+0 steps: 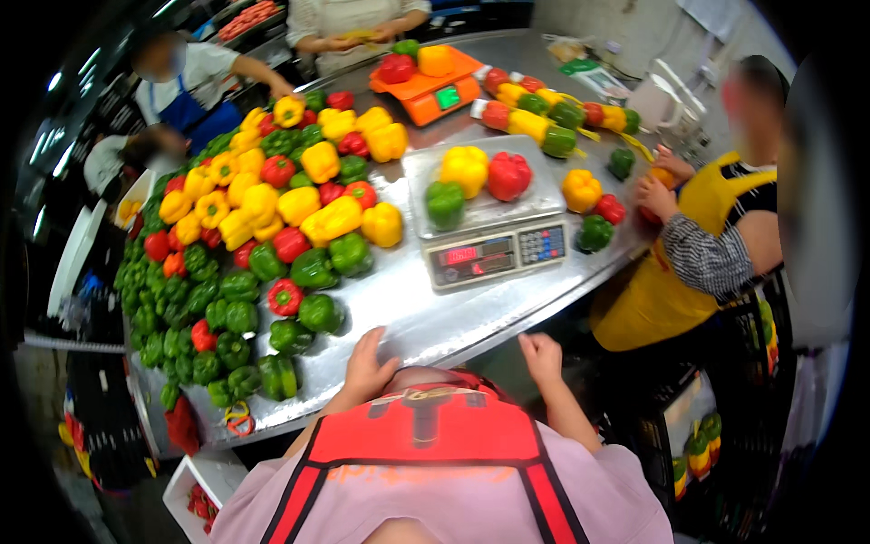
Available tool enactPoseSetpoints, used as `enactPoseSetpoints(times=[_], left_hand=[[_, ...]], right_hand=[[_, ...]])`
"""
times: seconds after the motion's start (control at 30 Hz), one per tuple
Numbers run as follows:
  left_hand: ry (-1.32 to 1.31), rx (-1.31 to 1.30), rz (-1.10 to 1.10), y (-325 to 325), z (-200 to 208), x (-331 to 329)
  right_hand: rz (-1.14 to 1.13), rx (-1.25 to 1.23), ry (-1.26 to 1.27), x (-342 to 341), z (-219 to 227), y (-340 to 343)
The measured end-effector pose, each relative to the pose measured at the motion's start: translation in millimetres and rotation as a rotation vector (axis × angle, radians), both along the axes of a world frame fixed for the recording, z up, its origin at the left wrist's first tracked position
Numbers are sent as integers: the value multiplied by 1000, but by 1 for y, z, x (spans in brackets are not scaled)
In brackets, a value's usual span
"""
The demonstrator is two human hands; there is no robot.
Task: The person sorts green, red, and yellow bell peppers on a metal table, picking them up and placing them onto a digital scale. They also move peppers into white crates on the floor.
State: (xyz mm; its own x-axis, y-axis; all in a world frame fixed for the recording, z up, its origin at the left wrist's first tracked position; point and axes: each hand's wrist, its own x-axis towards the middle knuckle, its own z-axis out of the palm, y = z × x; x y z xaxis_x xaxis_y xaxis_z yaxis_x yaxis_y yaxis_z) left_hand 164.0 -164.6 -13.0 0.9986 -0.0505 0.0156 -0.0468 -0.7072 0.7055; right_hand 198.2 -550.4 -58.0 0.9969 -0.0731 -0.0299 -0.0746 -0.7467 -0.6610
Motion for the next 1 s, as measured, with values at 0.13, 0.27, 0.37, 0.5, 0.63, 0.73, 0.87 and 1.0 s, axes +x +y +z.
enactPoseSetpoints(times=[0.13, 0.27, 0.37, 0.5, 0.63, 0.73, 0.87, 1.0], left_hand=[[-30, 77, -23, -3, -5, -11], [-72, 15, -26, -2, 6, -23], [-95, -3, 44, 4, 7, -38], [-12, -3, 203, 13, 13, -63], [-49, 15, 411, 23, 3, -85], [-140, 68, 549, 36, 1, -89], [-288, 197, 749, 67, 12, -91], [-314, 283, 1003, 98, 21, -94]], right_hand=[[99, 257, -416, 96, 84, 87], [117, 67, -490, 176, 120, 144], [104, -138, -498, 203, 126, 170], [83, -178, -467, 208, 128, 180], [285, 118, -497, 184, 129, 193], [564, 298, -195, 147, 105, 231], [728, 180, -97, 116, 61, 269], [819, 190, -113, 110, 41, 274]])
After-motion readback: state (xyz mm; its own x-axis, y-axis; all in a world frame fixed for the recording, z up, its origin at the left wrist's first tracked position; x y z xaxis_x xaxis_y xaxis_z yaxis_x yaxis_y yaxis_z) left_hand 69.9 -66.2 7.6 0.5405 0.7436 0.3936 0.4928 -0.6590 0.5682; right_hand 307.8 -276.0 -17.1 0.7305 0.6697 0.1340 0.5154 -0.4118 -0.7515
